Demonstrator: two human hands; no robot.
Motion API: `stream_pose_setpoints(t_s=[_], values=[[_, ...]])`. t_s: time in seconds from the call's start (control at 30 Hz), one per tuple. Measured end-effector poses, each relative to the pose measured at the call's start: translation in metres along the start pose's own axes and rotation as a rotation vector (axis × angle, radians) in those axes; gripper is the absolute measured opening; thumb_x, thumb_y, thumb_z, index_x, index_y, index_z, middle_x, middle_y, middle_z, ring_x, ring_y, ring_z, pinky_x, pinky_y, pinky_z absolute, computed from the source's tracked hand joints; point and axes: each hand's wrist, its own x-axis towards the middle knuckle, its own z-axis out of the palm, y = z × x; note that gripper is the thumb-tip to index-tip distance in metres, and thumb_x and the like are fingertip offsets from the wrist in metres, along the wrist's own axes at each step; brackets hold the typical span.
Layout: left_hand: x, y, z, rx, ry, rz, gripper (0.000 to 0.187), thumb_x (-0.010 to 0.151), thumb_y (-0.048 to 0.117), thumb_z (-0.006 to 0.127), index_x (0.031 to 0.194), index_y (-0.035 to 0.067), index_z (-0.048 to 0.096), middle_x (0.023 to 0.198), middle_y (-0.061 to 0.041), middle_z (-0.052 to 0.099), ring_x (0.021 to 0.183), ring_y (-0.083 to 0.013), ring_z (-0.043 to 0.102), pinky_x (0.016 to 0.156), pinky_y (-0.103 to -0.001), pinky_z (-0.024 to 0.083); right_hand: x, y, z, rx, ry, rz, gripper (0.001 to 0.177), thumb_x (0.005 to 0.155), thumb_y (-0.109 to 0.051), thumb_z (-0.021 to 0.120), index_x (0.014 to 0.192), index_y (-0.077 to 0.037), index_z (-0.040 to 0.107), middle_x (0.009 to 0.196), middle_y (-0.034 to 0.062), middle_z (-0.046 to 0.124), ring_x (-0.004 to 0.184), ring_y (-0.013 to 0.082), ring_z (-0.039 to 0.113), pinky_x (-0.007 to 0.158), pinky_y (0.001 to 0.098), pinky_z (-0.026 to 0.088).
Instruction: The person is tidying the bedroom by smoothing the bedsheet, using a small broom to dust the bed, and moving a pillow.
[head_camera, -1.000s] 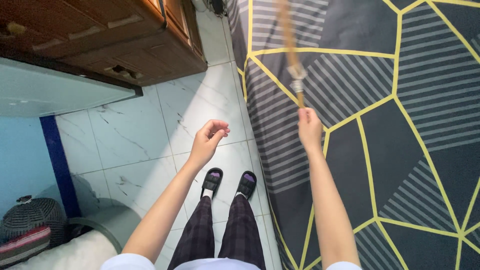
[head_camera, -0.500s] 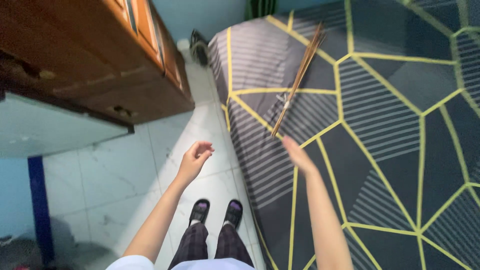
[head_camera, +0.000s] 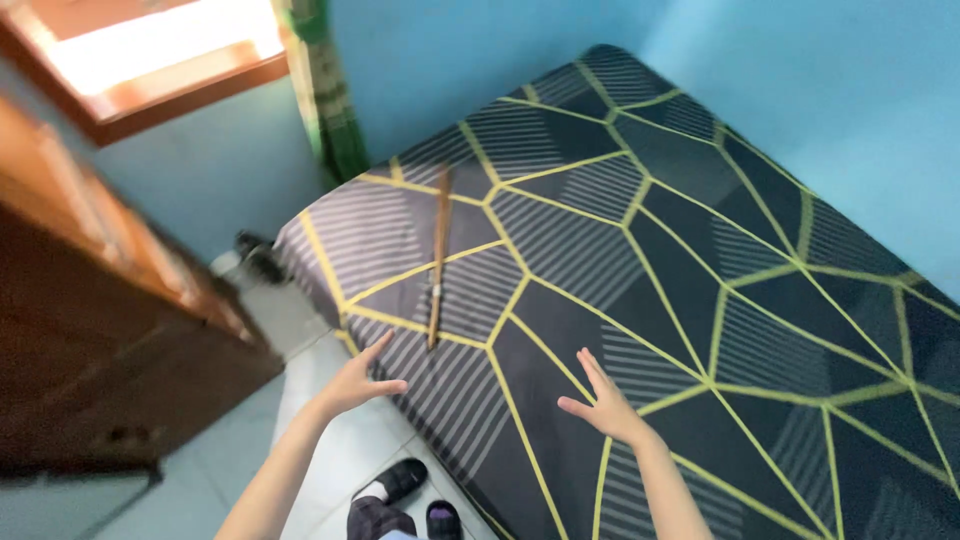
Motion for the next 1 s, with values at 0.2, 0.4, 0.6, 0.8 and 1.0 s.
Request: stream_pose_setpoints(t_s=[0.2,0.4,0.6,0.8,1.0], values=[[0.083,0.1,-0.034,0.149,-0.276,0.17,0.127,0.063,0.051,0.091,0.162,0.015,0.021,0.163,-0.014,0.035,0.151,-0.0278,0.035,0.121,-0.039,0.03,-0.045,-0.035,-0.028,-0.035,0.191,0.055,0.125,0.067,-0.066,0.081,0.161,-0.012,0.019,0.17,0.0102,0.015,0.157,0.026,0.015,0.125,0.0443,0.018],[0.138,0.165,-0.041,0.318,-0.498,0.31,0.127,0.061,0.053,0.09,0.162,0.015,0.023,0.163,-0.014,0.036,0.152,-0.0298,0.032,0.122,-0.041,0.028,-0.089,-0.074,-0.034,0.26,0.352,0.092,0.12,0.067,-0.057,0.084,0.16,-0.012,0.023,0.17,0.0091,0.021,0.157,0.0246,0.018,0.123,0.0424,0.022],[0.176,0.178,-0.004,0.393,-0.703,0.531,0.124,0.063,0.059,0.089,0.16,0.011,0.029,0.165,-0.015,0.034,0.153,-0.0328,0.031,0.125,-0.043,0.025,-0.148,-0.087,0.001,0.253,0.492,0.269,0.117,0.07,-0.052,0.084,0.16,-0.012,0.024,0.17,0.0087,0.024,0.157,0.0234,0.022,0.124,0.0394,0.023],[0.164,0.209,0.066,0.473,-0.954,0.597,0.123,0.063,0.059,0.085,0.162,0.013,0.028,0.161,-0.017,0.038,0.149,-0.0352,0.035,0.122,-0.044,0.028,-0.245,-0.103,0.061,0.439,0.672,0.478,0.11,0.074,-0.052,0.082,0.161,-0.01,0.027,0.171,0.0108,0.023,0.157,0.0263,0.022,0.124,0.0397,0.023],[0.104,0.24,0.158,0.423,-1.223,0.72,0.116,0.065,0.057,0.085,0.158,0.009,0.035,0.161,-0.018,0.042,0.152,-0.0338,0.034,0.124,-0.044,0.026,-0.364,-0.121,0.149,0.4,0.779,0.788,0.109,0.074,-0.055,0.082,0.158,-0.008,0.031,0.165,0.0181,0.028,0.155,0.0308,0.025,0.122,0.04,0.026]])
